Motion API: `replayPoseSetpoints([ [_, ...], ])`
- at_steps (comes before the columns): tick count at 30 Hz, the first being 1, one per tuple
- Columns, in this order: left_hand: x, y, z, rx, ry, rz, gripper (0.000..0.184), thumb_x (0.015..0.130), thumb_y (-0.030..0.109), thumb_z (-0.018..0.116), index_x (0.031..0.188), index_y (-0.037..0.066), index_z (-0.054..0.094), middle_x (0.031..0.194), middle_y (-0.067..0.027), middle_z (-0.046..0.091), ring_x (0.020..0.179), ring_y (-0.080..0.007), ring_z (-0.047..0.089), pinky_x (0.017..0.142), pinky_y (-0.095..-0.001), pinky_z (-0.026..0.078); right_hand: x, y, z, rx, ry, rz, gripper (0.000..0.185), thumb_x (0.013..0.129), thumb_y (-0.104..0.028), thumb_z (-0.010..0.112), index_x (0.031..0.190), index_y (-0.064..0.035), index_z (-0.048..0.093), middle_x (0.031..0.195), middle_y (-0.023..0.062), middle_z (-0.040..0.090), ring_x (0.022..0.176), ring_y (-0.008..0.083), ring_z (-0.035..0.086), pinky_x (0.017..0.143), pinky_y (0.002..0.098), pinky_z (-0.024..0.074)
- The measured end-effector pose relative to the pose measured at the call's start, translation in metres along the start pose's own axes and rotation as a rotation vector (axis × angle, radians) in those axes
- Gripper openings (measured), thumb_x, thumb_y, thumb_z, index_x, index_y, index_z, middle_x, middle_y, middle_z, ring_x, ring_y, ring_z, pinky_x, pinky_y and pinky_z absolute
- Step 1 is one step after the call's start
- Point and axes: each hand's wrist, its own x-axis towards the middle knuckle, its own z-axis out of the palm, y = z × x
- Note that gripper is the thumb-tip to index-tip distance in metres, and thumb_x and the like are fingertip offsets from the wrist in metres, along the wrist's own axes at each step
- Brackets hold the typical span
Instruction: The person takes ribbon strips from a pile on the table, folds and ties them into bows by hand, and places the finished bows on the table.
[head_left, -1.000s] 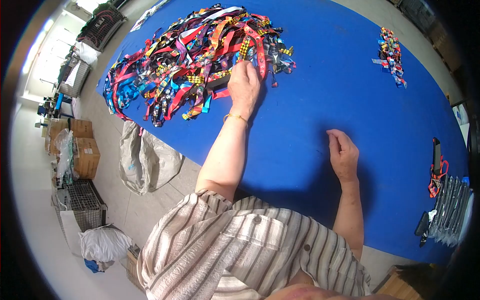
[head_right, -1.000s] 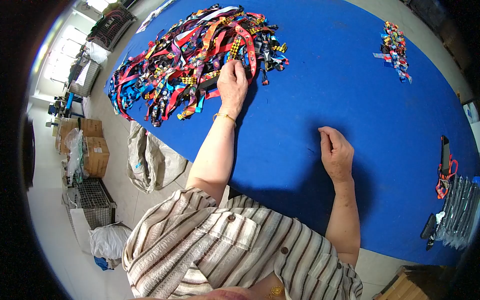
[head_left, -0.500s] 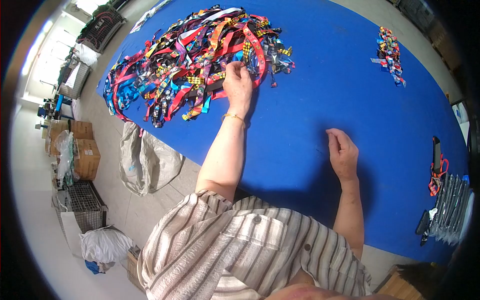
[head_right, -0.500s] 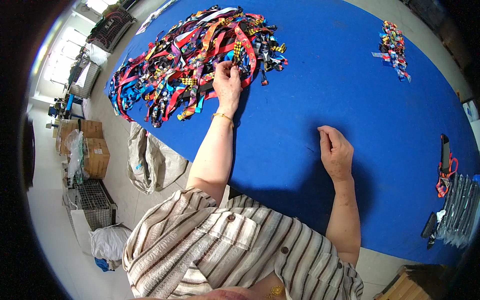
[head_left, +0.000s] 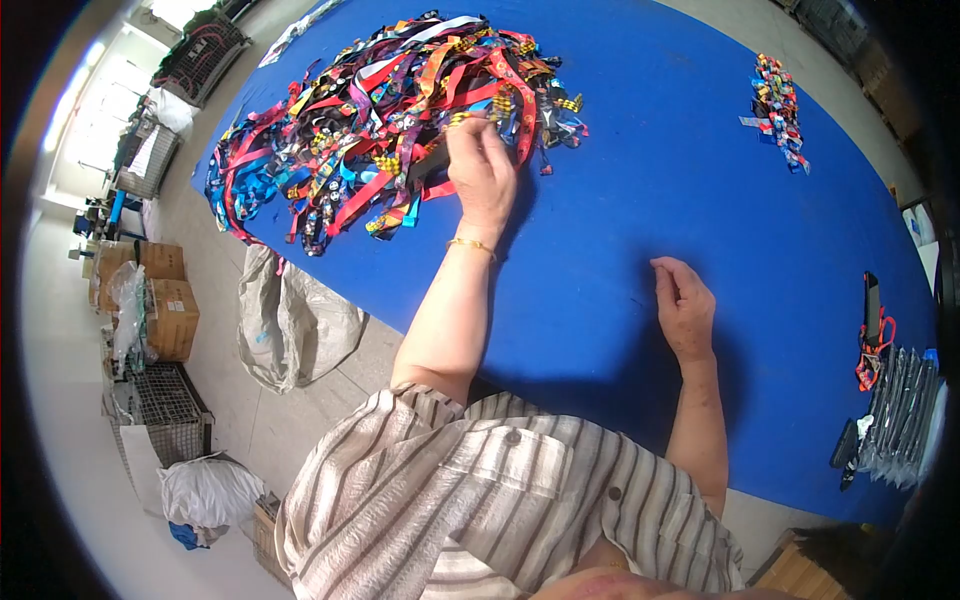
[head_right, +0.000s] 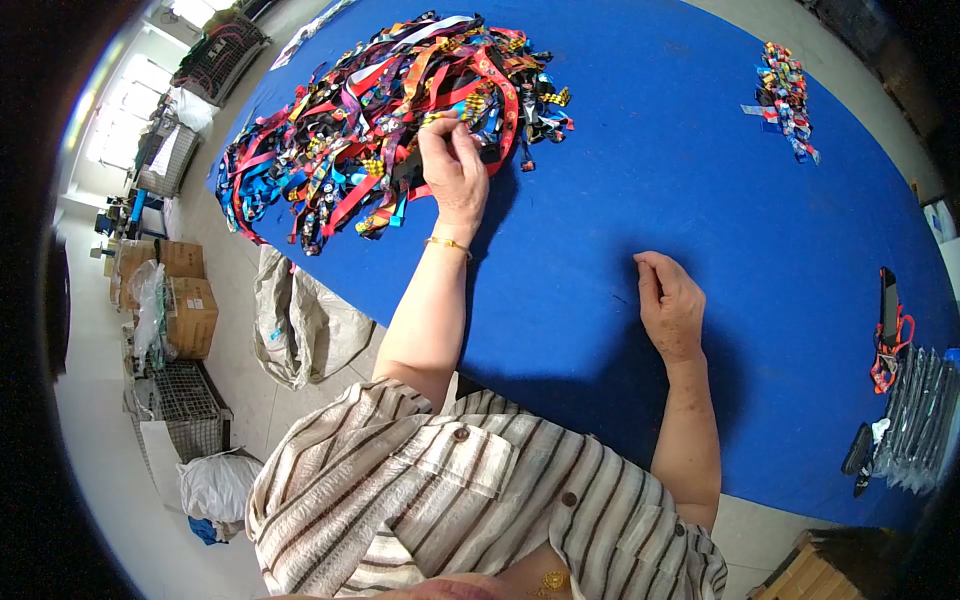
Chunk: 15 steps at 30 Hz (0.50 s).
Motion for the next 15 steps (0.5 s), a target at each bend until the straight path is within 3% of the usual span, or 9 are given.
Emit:
replayPoseSetpoints([
  [3,-0.004,0.034,0.004,-0.02,-0.082,0.215,0.008,0.098,-0.002,0.06,0.105,0.001,0.058,0.106,-0.0157,0.067,0.085,-0.0258,0.067,0.073,-0.034,0.055,0.0,0.0,0.0,-0.009,-0.004,-0.007,0.006,0.098,-0.007,0.064,0.101,-0.0044,0.068,0.096,0.0108,0.074,0.085,0.0275,0.074,0.073,0.0362,0.0583],
  [7,-0.027,0.068,0.012,-0.088,-0.338,0.282,0.02,0.089,-0.003,0.067,0.107,0.003,0.061,0.096,-0.0173,0.067,0.077,-0.0352,0.069,0.065,-0.0391,0.056,-0.001,0.001,-0.001,0.003,0.004,-0.014,0.01,0.097,-0.007,0.065,0.107,-0.0066,0.067,0.094,0.0104,0.073,0.08,0.0264,0.072,0.07,0.0359,0.0564],
  [12,-0.053,0.104,0.016,-0.185,-0.619,0.394,0.025,0.086,0.0,0.07,0.109,0.005,0.061,0.09,-0.0143,0.065,0.073,-0.0328,0.069,0.062,-0.0399,0.056,-0.002,-0.009,-0.007,0.19,-0.053,0.21,0.036,0.096,-0.005,0.065,0.132,-0.0119,0.061,0.081,0.0063,0.066,0.065,0.0157,0.061,0.063,0.0297,0.05],
  [15,-0.068,0.115,0.018,-0.187,-0.791,0.445,0.025,0.087,0.007,0.071,0.109,0.005,0.06,0.093,-0.0117,0.064,0.07,-0.0309,0.069,0.06,-0.0393,0.056,-0.004,-0.003,-0.004,0.301,0.029,0.107,0.051,0.095,-0.001,0.064,0.144,-0.0135,0.054,0.078,0.002,0.06,0.062,0.0096,0.053,0.061,0.0258,0.0466],
])
